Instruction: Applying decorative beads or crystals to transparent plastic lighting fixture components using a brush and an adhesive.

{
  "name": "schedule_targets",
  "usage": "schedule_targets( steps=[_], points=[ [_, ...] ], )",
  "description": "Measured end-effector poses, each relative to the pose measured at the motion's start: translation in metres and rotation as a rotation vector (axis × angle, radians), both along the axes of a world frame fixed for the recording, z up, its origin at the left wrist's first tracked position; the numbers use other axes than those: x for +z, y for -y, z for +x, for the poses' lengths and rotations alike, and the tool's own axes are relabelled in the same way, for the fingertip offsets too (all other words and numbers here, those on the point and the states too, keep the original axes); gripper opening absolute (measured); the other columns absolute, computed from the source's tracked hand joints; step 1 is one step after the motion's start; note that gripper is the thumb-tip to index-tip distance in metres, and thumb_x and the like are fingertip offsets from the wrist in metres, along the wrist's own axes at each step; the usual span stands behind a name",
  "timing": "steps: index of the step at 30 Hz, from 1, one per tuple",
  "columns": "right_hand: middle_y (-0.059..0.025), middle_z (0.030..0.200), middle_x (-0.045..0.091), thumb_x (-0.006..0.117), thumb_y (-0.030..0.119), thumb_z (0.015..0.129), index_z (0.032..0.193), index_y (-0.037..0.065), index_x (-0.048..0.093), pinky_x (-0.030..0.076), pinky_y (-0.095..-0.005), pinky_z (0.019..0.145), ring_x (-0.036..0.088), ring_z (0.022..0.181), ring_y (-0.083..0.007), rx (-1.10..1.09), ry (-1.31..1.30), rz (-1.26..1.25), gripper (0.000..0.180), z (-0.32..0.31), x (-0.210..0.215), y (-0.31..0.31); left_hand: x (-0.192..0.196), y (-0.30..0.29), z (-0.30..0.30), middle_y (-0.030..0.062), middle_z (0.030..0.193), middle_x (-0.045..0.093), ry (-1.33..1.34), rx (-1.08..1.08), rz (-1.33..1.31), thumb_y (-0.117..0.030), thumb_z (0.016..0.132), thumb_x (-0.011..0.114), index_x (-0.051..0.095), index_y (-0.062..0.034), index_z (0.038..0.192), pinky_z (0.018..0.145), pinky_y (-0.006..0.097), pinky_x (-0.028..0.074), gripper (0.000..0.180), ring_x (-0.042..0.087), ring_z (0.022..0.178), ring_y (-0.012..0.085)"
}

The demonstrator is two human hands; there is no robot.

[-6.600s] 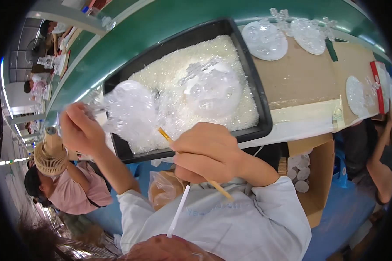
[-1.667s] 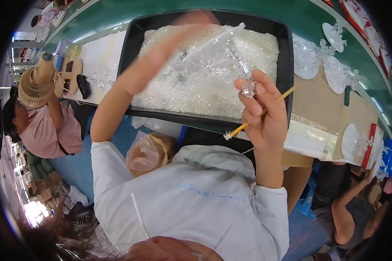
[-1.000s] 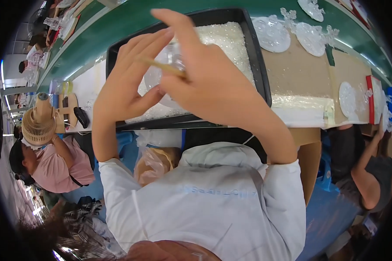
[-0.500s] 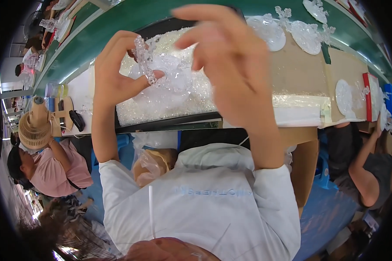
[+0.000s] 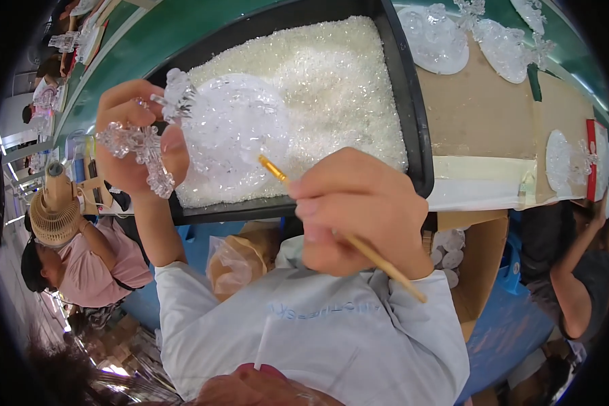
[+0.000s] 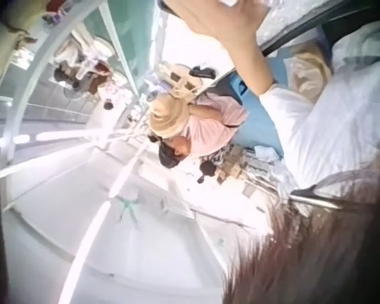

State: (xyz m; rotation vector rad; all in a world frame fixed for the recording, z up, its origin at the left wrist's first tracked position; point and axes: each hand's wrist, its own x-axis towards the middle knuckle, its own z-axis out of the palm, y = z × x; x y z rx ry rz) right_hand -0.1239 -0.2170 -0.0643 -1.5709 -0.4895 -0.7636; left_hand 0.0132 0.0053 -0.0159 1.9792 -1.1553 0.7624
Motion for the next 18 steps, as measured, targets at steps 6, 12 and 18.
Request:
schedule_targets(
  steps=[6,12,18],
  points=[
    [-0.0175,0.084,0.065,0.071,-0.004,0.069,0.088,-0.002,0.066,0.054,-0.0316,0.053,0.066,0.064,-0.0262,0.020,0.107,0.031,0.020,0.004,-0.001,-0.008,0.005,-0.008,-0.001,0.0173,0.100,0.062,-0.018,0.000,0.078,-0.015,0.078,0.076,0.053,-0.0028,0.094,0.065,0.026,0.051,0.031,0.060,0.075,0.0170],
    [-0.0204,0.081,0.066,0.072,0.001,0.076,0.086,-0.002,0.062,0.056,-0.0322,0.049,0.065,0.057,-0.0258,0.065,0.163,-0.065,0.014,0.008,-0.005,-0.005,0.023,-0.037,0.003,0.0236,0.102,0.059,0.133,-0.175,0.251,-0.016,0.071,0.084,0.057,-0.0002,0.097,0.060,0.029,0.051,0.040,0.061,0.078,0.0249],
    [-0.0184,0.075,0.066,0.074,0.006,0.081,0.083,-0.003,0.062,0.055,-0.0306,0.046,0.066,0.057,-0.0254,0.067,0.277,-0.050,0.015,0.013,-0.007,-0.010,0.006,-0.011,-0.028,0.0177,0.106,0.058,0.075,0.027,-0.030,-0.023,0.080,0.078,0.056,-0.0064,0.105,0.083,0.035,0.048,0.037,0.057,0.093,0.0261]
  ],
)
